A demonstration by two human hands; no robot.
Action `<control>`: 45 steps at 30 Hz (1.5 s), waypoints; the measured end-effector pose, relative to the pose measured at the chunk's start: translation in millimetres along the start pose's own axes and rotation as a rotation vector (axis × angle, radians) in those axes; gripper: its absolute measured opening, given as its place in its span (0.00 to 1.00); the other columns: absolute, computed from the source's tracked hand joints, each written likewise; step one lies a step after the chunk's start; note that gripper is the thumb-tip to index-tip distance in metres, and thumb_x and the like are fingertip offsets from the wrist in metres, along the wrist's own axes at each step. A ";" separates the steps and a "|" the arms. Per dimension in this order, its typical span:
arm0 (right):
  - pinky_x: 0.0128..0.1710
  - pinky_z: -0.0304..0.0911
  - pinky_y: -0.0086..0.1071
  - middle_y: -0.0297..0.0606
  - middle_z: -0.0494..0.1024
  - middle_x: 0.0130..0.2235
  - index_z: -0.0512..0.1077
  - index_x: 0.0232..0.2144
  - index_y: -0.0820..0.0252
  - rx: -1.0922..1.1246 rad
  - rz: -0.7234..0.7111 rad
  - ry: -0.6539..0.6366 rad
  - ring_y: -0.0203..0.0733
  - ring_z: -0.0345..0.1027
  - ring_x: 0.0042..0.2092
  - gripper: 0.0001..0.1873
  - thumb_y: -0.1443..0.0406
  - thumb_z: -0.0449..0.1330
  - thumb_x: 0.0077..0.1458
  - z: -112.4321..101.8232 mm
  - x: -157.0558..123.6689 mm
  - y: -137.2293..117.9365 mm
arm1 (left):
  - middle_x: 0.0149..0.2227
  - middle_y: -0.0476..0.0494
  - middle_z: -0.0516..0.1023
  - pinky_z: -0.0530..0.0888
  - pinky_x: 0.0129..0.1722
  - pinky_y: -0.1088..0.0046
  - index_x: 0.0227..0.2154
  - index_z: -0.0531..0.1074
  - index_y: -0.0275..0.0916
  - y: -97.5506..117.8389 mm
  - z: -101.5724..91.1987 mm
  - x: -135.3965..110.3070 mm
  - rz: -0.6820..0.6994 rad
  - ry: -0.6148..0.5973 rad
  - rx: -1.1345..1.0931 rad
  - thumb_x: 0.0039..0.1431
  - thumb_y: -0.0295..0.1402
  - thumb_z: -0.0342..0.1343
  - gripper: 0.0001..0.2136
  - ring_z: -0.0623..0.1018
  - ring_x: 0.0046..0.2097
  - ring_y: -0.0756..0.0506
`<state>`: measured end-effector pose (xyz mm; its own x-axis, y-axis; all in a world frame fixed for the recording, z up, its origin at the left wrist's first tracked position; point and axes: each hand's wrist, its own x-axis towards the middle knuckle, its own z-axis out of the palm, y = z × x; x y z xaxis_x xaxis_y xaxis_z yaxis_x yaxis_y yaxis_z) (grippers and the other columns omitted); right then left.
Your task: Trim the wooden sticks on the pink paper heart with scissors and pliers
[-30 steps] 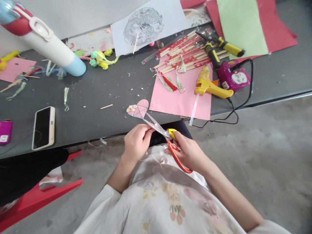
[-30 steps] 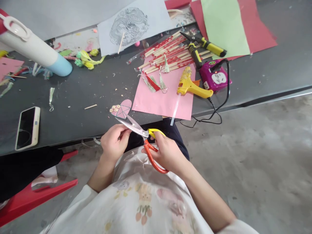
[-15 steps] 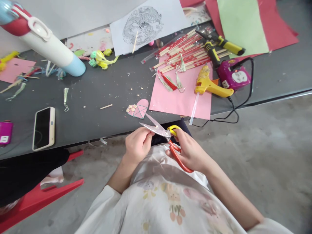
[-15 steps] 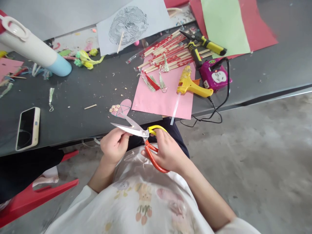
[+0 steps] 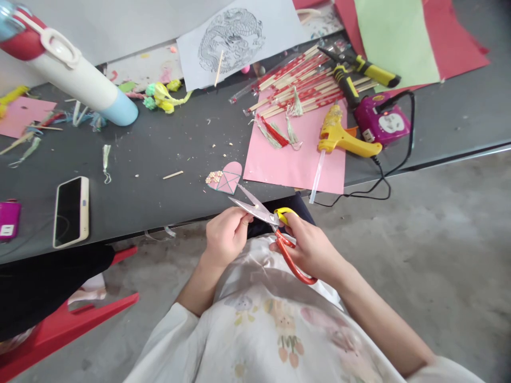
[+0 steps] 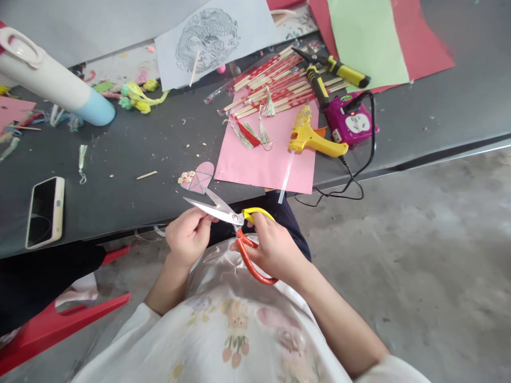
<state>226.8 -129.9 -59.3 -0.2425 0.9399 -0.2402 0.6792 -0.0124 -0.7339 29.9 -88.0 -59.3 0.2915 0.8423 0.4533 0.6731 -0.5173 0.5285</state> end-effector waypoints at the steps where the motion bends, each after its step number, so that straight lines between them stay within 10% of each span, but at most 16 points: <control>1: 0.37 0.67 0.38 0.44 0.76 0.40 0.60 0.39 0.56 0.006 0.006 -0.005 0.50 0.73 0.41 0.15 0.54 0.55 0.56 -0.5 -0.5 -0.2 | 0.26 0.49 0.79 0.73 0.33 0.81 0.28 0.73 0.39 0.2 0.1 0.2 -0.004 -0.004 -0.006 0.62 0.27 0.52 0.08 0.78 0.30 0.52; 14: 0.45 0.67 0.46 0.51 0.73 0.45 0.58 0.46 0.60 -0.026 -0.131 0.036 0.56 0.69 0.48 0.25 0.51 0.60 0.54 -5.6 -0.6 3.9 | 0.26 0.51 0.78 0.71 0.32 0.82 0.30 0.75 0.39 3.8 -7.3 0.8 -0.069 -0.059 -0.139 0.61 0.25 0.52 0.08 0.77 0.28 0.54; 27: 0.40 0.67 0.42 0.44 0.75 0.41 0.59 0.40 0.57 -0.002 0.020 -0.044 0.51 0.71 0.42 0.18 0.52 0.56 0.57 -9.3 1.4 -10.3 | 0.24 0.52 0.78 0.69 0.29 0.82 0.26 0.74 0.38 2.8 -10.7 6.7 -0.137 -0.080 -0.167 0.61 0.26 0.52 0.09 0.75 0.26 0.54; 45: 0.40 0.65 0.40 0.48 0.73 0.42 0.59 0.44 0.60 -0.091 -0.125 0.072 0.52 0.69 0.45 0.21 0.56 0.60 0.53 -44.0 37.0 -54.8 | 0.18 0.53 0.73 0.64 0.19 0.81 0.26 0.75 0.38 -13.6 -54.5 69.2 -0.371 -0.265 -0.563 0.63 0.35 0.51 0.13 0.68 0.18 0.56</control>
<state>211.1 -79.4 0.0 -0.2810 0.9543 -0.1019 0.7074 0.1342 -0.6940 3.8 -31.0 4.0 0.3150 0.9488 0.0211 0.3288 -0.1299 0.9354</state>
